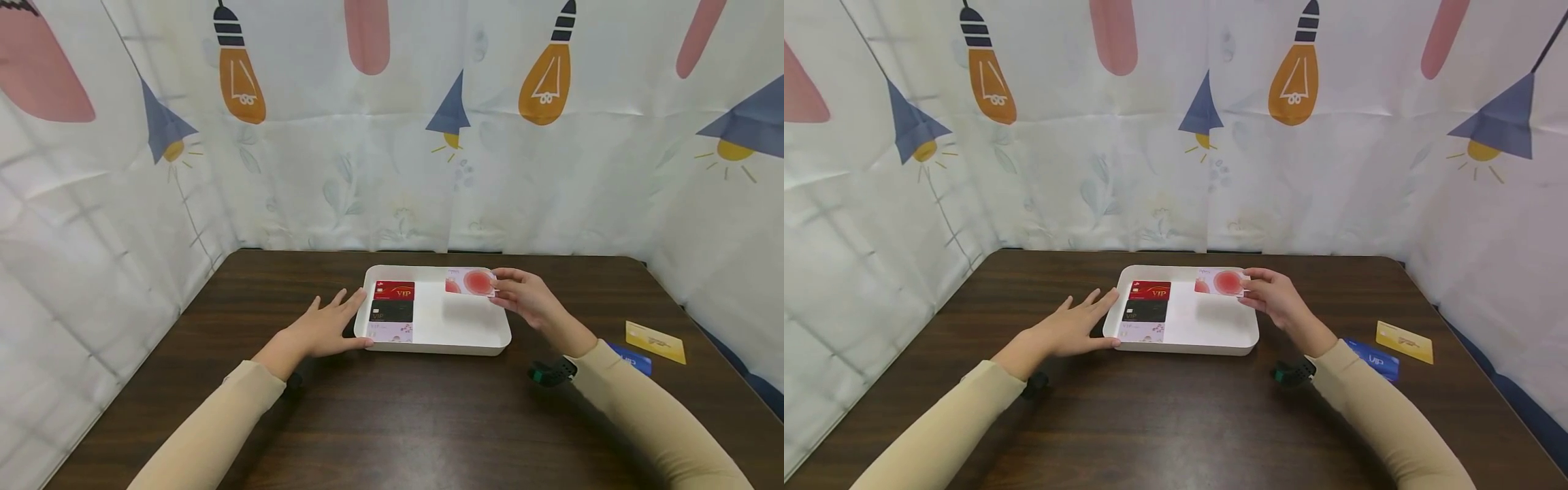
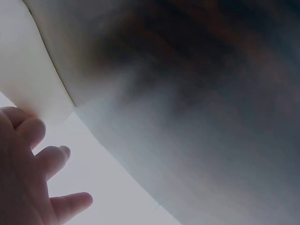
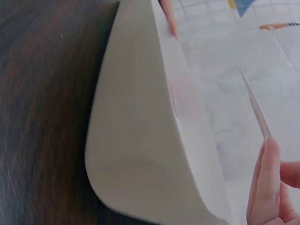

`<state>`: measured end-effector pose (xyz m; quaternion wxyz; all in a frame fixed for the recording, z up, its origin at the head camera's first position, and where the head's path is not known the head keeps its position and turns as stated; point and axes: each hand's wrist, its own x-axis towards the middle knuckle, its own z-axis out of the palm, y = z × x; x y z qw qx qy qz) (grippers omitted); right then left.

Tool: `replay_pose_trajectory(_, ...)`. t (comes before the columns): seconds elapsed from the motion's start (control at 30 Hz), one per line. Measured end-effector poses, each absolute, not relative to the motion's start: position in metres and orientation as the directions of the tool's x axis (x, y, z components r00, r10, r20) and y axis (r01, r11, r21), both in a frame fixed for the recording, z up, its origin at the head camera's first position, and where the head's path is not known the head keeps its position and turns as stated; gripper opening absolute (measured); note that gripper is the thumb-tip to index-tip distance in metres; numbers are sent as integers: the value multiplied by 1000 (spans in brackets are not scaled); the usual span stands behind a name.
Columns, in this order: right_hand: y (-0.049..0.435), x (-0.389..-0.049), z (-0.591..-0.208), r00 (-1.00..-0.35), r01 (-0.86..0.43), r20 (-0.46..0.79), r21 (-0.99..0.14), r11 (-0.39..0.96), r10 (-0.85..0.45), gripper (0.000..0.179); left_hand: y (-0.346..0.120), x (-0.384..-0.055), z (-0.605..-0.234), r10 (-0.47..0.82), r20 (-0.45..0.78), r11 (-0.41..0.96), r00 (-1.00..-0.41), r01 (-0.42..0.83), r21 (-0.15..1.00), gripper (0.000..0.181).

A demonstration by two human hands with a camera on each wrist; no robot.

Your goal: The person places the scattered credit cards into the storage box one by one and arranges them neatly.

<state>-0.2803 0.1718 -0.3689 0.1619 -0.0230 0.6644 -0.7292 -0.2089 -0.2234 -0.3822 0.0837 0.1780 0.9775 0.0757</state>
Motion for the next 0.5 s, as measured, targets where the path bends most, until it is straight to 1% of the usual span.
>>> replay_pose_trajectory(0.17, 153, -279, -373, -945, 228, -206, -972, -64, -253, 46, -224, -208, -382, 362, -134, 925, -923, 337, 177, 108)
replay_pose_trajectory(0.5, 127, -280, -379, -951, 244, -214, -963, -115, -224, 45, -224, -209, -382, 374, -127, 919, -919, 347, 189, 107)
